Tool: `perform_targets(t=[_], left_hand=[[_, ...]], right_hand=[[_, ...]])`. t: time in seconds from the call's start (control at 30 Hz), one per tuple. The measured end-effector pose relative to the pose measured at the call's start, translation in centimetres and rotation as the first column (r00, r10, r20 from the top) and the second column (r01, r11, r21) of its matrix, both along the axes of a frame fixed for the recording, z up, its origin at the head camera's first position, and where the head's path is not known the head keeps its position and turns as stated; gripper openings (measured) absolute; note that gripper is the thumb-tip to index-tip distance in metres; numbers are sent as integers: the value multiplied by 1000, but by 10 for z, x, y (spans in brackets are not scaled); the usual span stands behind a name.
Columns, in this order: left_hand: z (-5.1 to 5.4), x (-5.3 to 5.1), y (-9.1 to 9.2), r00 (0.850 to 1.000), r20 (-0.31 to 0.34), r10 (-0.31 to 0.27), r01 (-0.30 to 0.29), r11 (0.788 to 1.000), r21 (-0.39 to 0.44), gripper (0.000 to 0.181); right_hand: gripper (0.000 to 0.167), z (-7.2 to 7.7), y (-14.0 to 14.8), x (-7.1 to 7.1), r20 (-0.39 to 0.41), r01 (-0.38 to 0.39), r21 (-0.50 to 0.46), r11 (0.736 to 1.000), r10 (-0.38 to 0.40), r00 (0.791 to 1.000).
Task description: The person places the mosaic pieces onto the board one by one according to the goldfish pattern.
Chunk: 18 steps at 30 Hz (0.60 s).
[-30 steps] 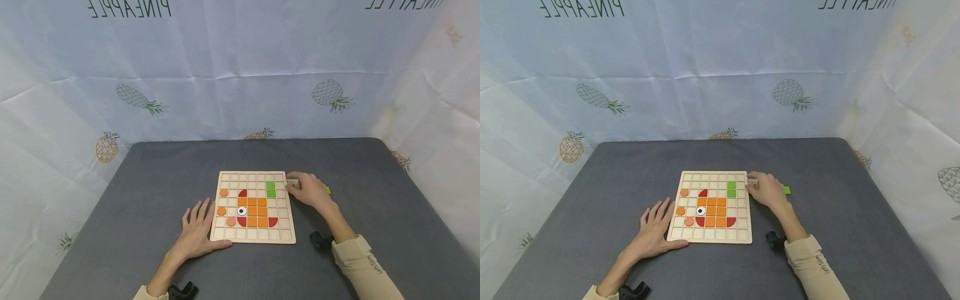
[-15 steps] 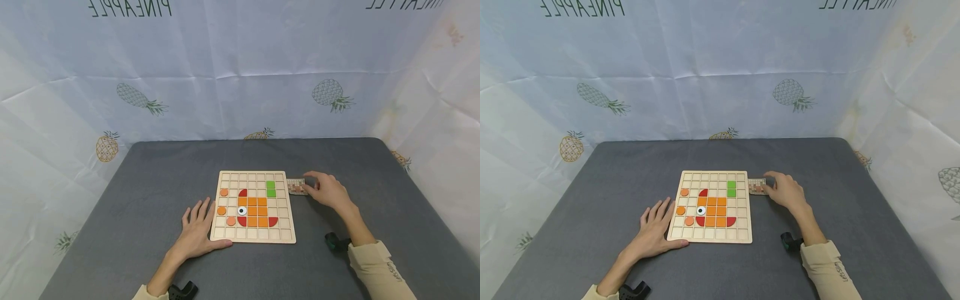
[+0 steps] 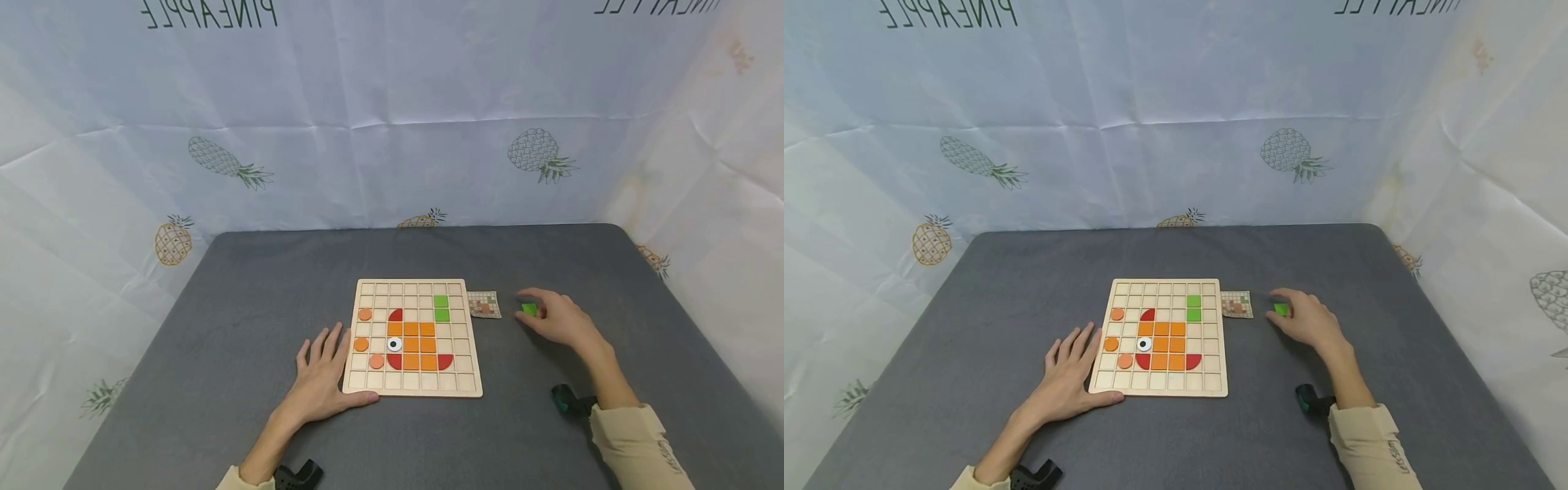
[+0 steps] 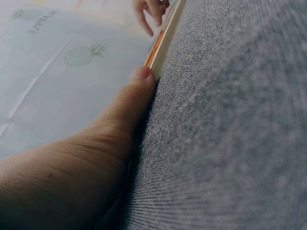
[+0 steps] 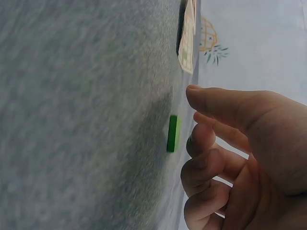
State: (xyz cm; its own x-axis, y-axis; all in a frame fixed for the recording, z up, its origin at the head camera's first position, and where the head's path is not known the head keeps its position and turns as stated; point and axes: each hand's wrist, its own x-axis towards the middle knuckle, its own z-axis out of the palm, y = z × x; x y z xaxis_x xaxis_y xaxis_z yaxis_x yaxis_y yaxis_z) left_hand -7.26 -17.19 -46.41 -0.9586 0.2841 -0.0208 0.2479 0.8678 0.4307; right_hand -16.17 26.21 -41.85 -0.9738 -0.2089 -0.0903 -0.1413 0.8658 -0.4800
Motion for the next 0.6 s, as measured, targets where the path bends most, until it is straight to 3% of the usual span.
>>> perform_targets(t=[0.6], left_hand=[[0,0,0,1000,6,1,-1,1000,-2,124]], right_hand=[[43,-7,14,4,57,15,32,999,-17,998]])
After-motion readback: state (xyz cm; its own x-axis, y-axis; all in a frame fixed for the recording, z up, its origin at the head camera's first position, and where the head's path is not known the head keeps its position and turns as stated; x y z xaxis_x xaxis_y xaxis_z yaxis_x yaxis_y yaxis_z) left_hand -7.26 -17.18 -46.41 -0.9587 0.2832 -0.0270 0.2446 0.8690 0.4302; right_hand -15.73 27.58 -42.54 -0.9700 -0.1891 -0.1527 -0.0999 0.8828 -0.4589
